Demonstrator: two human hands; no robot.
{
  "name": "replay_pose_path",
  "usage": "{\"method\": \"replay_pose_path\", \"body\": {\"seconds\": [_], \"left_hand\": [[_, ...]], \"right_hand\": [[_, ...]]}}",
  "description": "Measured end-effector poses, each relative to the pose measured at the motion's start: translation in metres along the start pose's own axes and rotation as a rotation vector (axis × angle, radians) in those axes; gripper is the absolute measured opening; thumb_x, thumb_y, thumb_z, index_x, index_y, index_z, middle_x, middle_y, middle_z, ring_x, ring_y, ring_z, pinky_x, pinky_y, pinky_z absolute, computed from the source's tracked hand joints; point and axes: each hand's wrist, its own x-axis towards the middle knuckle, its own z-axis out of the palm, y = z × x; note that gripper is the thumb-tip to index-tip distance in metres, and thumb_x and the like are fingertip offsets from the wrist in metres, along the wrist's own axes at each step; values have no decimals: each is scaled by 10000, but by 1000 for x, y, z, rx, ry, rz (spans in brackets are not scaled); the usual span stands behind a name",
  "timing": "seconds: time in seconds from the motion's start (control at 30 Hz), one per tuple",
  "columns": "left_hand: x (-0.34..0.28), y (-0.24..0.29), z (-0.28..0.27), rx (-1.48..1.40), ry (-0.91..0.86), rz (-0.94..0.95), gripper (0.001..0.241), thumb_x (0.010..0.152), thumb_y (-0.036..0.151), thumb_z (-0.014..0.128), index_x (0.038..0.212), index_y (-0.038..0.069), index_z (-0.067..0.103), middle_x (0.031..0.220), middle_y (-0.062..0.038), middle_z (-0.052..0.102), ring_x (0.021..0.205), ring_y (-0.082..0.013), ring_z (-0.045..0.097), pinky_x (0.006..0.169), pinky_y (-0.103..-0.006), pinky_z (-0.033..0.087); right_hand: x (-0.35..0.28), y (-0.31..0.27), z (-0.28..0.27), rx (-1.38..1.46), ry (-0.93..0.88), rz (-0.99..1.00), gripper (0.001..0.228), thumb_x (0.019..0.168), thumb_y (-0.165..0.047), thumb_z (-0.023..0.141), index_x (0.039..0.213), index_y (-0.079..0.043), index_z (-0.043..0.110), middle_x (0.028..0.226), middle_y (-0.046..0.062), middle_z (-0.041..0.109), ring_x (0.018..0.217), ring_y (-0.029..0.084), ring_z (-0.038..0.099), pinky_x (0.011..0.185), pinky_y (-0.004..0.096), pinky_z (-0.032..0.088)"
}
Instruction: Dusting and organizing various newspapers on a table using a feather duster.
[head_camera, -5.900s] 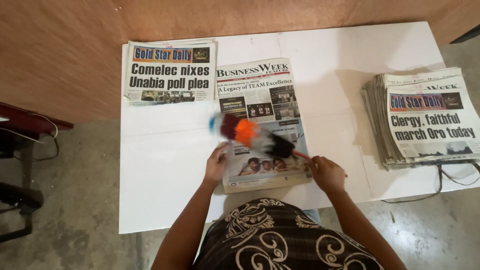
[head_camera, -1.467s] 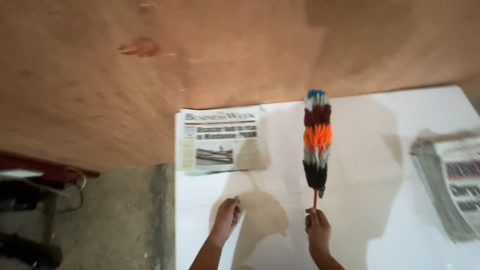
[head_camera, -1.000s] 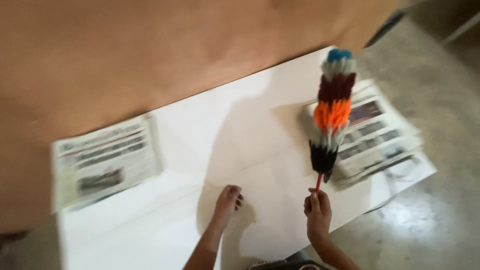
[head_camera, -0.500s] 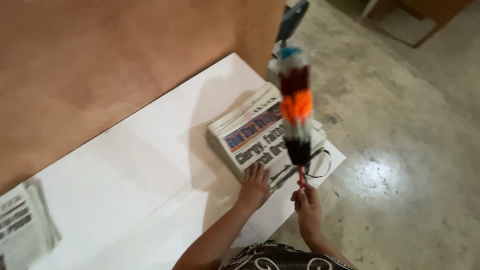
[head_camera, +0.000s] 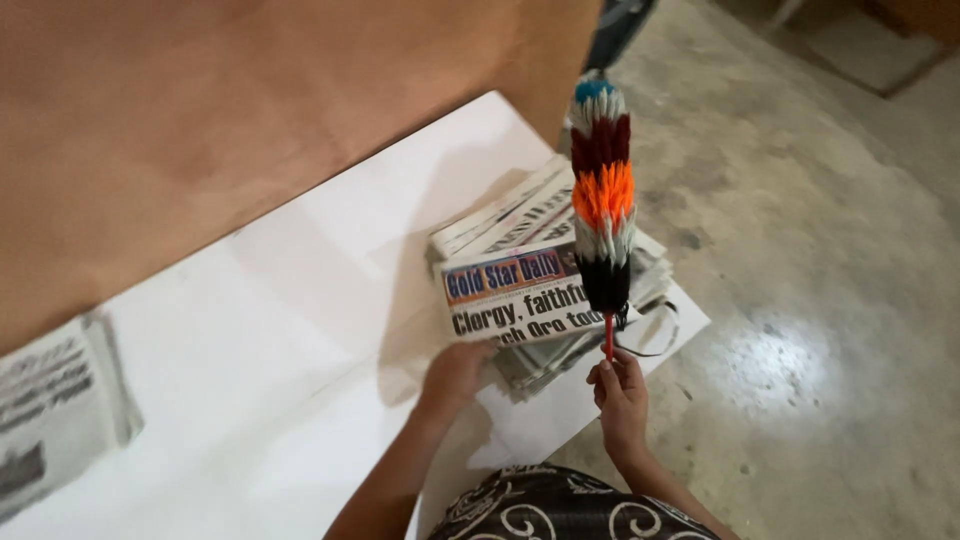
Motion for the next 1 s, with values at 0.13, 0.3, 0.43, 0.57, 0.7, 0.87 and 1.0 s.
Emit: {"method": "replay_pose_path", "body": {"seconds": [0.13,0.3,0.43,0.57,0.7,0.87,1.0], "left_hand": [[-52,-35,-39,135,235,-221,350,1001,131,506,1293,227,675,1183,-42,708,926,-192,637,804,-351,544],[-160,-77,-72,558,638,-128,343,829,10,697,1122,179,754,1140,46,771,1013,-134,716,894,-305,588],[-263,-145,-44,487,610,-96,276,864,59,606,1076,149,758,1117,-18,768,1124,-235,669,1019,-424,494],[-352,-210,13,412,509,-181,276,945,149,577,1141,174,769,1205,-71,747,1254,-369,606,1046,-590,460],[-403,-268,59,462,466,-261,218,967,220,589,1097,235,764,1135,-2,755,1182,-256,660,1068,-479,466],[-404,-261,24,381,514,-96,336,953,186,634,1283,209,694,1458,-46,601,1416,-351,459,1145,-570,366],[-402,-246,-1,464,507,-29,581,770,421,828,1283,189,684,1461,-88,584,1428,-375,441,1144,-583,392]], "right_hand": [[-8,8,25,8,-129,42,293,1075,-145,468,1332,-34,553,800,69,598,556,81,357,491,250,280],[-47,5,83,-81,-265,130,359,1090,-172,444,1396,-15,544,821,79,595,575,86,346,497,261,283],[-79,51,120,-317,-440,-40,324,1019,-105,549,1319,-53,659,732,78,669,568,116,458,546,247,387],[-125,92,153,-714,-757,-408,337,853,-59,761,1153,-203,816,699,58,796,624,185,744,684,291,588],[-137,127,148,-1074,-1008,-774,272,933,-241,644,1144,-346,780,775,-11,768,642,217,735,611,365,592],[-112,171,150,-1386,-244,-857,279,1058,-389,594,1137,-201,785,758,152,652,643,414,665,598,543,537],[-96,177,147,-1264,-60,-727,248,1054,-309,648,1254,-248,780,843,145,688,743,415,683,662,547,539]]}}
